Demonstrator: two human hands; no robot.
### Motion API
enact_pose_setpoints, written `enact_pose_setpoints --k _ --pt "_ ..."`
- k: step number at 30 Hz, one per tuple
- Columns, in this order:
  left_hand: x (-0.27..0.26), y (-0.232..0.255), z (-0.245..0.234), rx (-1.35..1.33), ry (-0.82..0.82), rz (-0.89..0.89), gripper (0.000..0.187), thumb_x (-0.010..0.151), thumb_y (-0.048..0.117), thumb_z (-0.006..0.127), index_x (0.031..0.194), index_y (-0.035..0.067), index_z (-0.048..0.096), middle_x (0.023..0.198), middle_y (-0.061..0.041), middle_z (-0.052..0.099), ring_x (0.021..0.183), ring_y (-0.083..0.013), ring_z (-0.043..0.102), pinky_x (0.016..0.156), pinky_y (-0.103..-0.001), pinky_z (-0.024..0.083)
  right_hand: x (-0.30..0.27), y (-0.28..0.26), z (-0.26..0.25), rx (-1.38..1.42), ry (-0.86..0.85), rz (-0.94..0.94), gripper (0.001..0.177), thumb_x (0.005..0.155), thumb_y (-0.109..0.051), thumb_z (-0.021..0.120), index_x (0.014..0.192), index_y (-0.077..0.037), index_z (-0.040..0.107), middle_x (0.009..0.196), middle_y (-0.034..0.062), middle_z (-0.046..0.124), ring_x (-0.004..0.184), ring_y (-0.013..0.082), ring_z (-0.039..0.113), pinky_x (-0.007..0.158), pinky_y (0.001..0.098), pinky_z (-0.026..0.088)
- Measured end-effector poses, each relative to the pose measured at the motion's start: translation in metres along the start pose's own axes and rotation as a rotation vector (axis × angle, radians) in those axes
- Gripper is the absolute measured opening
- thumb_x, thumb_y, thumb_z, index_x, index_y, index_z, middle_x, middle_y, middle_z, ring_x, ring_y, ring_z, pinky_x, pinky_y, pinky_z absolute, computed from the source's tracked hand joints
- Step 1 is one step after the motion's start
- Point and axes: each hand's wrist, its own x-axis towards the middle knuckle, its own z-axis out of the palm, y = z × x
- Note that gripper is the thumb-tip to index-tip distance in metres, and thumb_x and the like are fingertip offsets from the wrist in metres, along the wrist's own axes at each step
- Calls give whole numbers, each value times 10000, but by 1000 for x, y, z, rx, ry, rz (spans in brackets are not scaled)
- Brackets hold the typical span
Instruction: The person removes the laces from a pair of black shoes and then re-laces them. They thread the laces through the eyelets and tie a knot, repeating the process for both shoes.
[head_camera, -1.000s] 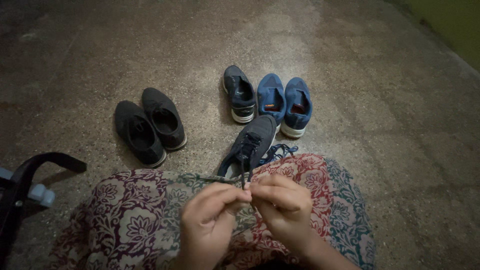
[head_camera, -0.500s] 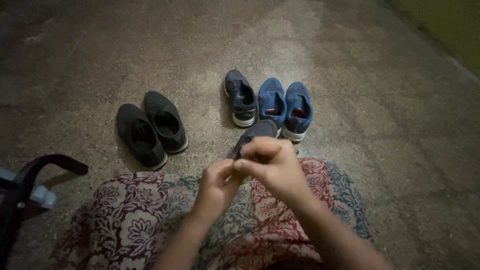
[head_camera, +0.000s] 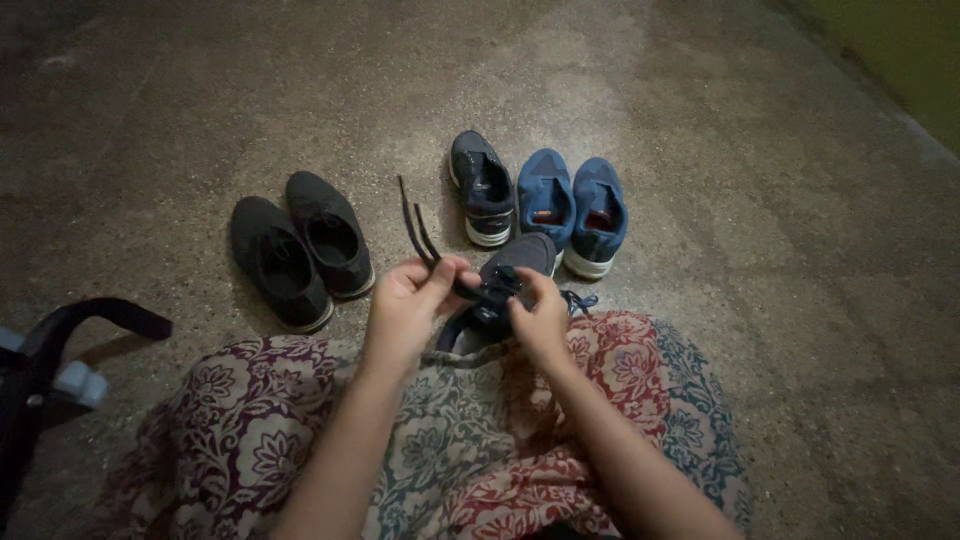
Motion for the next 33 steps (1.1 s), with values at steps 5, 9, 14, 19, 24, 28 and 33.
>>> enact_pose_setpoints --k 5,9,14,19,24,28,33 --pt "16 11 -1 -112 69 52 246 1014 186 617 1035 -36 721 951 -95 769 880 -168 752 829 -309 633 -3 28 11 -165 -75 219 1018 641 -427 914 1429 -1 430 1331 248 577 1204 359 594 1020 409 482" --pt "37 24 0 -49 116 75 245 1002 189 632 1043 -31 733 936 -84 770 873 -163 749 815 -302 619 -3 26 19 -245 -87 243 1119 620 -506 930 1443 32 394 1379 294 544 1276 412 546 1064 433 441" --pt "68 48 -3 46 154 213 257 1012 206 647 980 -33 734 924 -81 769 849 -160 746 801 -306 639 -5 27 36 -324 -213 247 913 649 -277 814 1446 -39 437 1275 287 631 1188 439 615 1014 461 490" --pt "101 75 -26 33 303 159 228 1001 198 647 932 -8 716 900 -130 768 795 -189 744 721 -324 651 0 35 58 -391 -281 98 628 802 -138 636 1413 -66 509 1073 307 692 1039 488 655 924 534 518" --pt "122 66 -77 7 444 76 214 1010 217 637 956 11 661 926 -117 770 809 -182 770 739 -316 671 9 54 70 -545 -457 170 467 840 -174 633 1288 -67 556 1044 282 702 1003 481 670 899 555 523" --pt "149 45 -136 -165 508 21 181 1021 215 625 943 52 626 911 -103 724 801 -204 749 697 -332 659 16 67 63 -540 -460 153 494 809 -187 651 1282 -74 565 1060 277 704 1022 460 674 906 542 526" --pt "183 10 -182 -148 486 2 198 1033 290 632 996 96 643 944 -63 734 821 -188 726 686 -341 555 16 57 63 -583 -506 220 501 840 -193 604 1325 -89 533 1100 261 702 1035 454 671 901 549 526"
